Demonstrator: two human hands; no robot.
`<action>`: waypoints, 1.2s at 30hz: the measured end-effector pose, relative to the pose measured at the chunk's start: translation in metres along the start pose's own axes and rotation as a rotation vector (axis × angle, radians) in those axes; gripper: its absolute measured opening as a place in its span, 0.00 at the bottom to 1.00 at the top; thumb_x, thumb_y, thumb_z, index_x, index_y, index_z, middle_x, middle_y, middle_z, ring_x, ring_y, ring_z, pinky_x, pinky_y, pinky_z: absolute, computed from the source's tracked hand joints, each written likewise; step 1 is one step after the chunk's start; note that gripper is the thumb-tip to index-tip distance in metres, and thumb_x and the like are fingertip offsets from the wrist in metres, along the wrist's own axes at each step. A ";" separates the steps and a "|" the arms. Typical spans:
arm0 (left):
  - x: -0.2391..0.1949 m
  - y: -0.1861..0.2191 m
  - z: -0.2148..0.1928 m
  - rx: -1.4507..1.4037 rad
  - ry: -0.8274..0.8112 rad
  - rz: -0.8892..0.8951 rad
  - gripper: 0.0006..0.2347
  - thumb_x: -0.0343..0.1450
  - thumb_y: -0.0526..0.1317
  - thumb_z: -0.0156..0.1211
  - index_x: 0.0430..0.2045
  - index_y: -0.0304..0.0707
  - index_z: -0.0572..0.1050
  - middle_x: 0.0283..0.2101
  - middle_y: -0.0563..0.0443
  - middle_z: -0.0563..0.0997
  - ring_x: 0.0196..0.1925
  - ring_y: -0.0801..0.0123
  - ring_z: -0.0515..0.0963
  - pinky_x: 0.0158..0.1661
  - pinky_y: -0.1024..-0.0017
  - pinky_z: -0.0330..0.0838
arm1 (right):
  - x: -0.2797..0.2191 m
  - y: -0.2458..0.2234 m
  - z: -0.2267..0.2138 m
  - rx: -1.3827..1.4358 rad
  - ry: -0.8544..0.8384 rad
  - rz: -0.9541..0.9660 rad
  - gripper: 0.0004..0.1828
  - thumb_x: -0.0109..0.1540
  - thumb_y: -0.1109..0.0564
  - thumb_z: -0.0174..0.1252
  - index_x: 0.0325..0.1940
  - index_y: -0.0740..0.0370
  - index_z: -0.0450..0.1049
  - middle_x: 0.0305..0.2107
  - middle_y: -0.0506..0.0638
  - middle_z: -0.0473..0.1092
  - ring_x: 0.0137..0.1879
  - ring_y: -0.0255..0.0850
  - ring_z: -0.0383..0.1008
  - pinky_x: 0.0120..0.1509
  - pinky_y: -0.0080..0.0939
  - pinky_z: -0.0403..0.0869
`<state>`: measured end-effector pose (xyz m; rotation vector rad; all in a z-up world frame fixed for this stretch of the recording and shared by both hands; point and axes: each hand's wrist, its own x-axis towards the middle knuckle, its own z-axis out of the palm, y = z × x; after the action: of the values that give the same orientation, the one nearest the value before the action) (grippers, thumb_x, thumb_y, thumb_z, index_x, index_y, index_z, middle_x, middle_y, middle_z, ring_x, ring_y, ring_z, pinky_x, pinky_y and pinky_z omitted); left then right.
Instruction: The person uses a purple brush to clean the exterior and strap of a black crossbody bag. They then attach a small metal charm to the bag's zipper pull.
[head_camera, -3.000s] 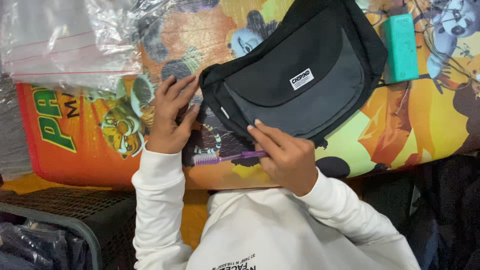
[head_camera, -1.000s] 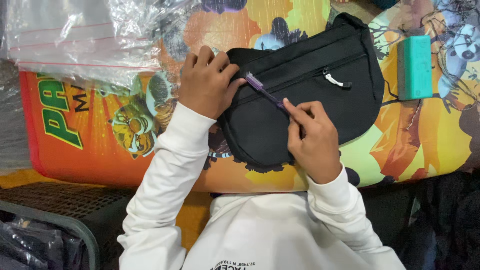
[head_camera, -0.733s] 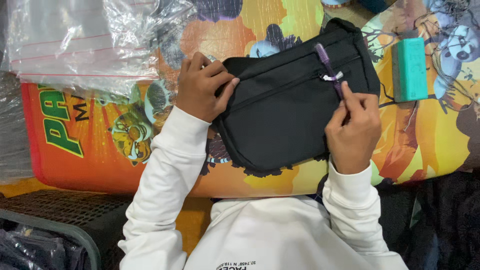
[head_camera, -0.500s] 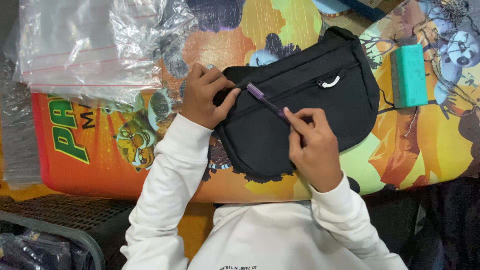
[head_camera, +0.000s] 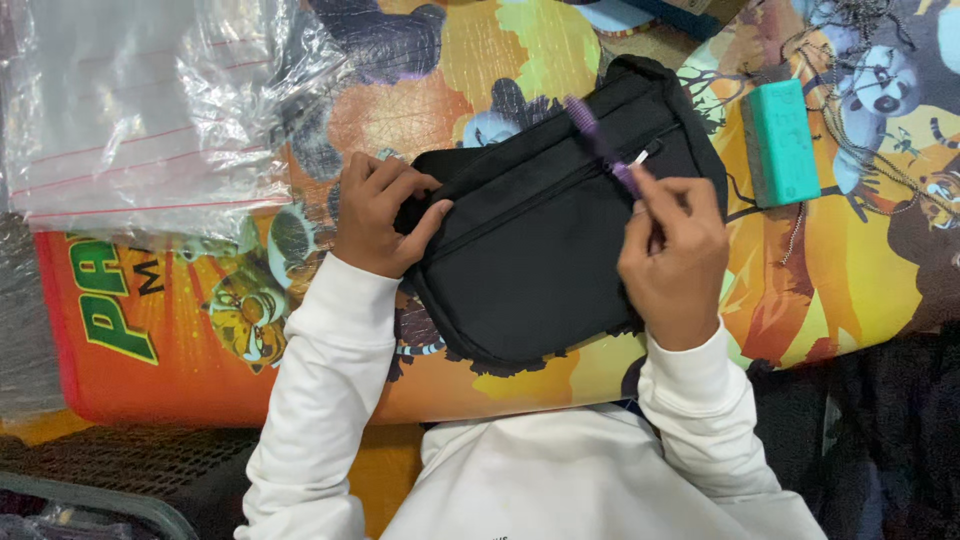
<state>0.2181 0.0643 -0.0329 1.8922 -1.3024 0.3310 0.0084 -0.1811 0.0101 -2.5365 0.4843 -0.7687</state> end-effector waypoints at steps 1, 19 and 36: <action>-0.001 -0.001 0.001 -0.002 -0.004 0.003 0.05 0.72 0.41 0.69 0.34 0.44 0.81 0.30 0.57 0.73 0.34 0.64 0.65 0.39 0.67 0.65 | 0.003 0.011 -0.003 -0.001 0.002 0.005 0.21 0.62 0.72 0.58 0.58 0.66 0.82 0.37 0.65 0.69 0.44 0.68 0.74 0.46 0.57 0.73; -0.002 -0.001 0.002 -0.018 -0.034 -0.031 0.08 0.72 0.43 0.70 0.32 0.43 0.77 0.33 0.54 0.75 0.37 0.58 0.71 0.44 0.66 0.66 | 0.009 0.014 -0.012 -0.080 -0.048 -0.013 0.23 0.60 0.74 0.58 0.57 0.63 0.84 0.36 0.63 0.70 0.40 0.65 0.76 0.43 0.57 0.74; 0.001 0.003 0.001 0.009 -0.022 -0.030 0.06 0.69 0.40 0.73 0.32 0.44 0.79 0.32 0.54 0.76 0.41 0.56 0.72 0.47 0.62 0.67 | -0.012 -0.009 -0.009 0.087 -0.095 0.089 0.24 0.60 0.77 0.54 0.57 0.68 0.81 0.36 0.62 0.69 0.32 0.54 0.77 0.33 0.46 0.74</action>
<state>0.2156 0.0623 -0.0319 1.9261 -1.2878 0.3014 -0.0045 -0.1710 0.0162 -2.4407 0.5168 -0.6209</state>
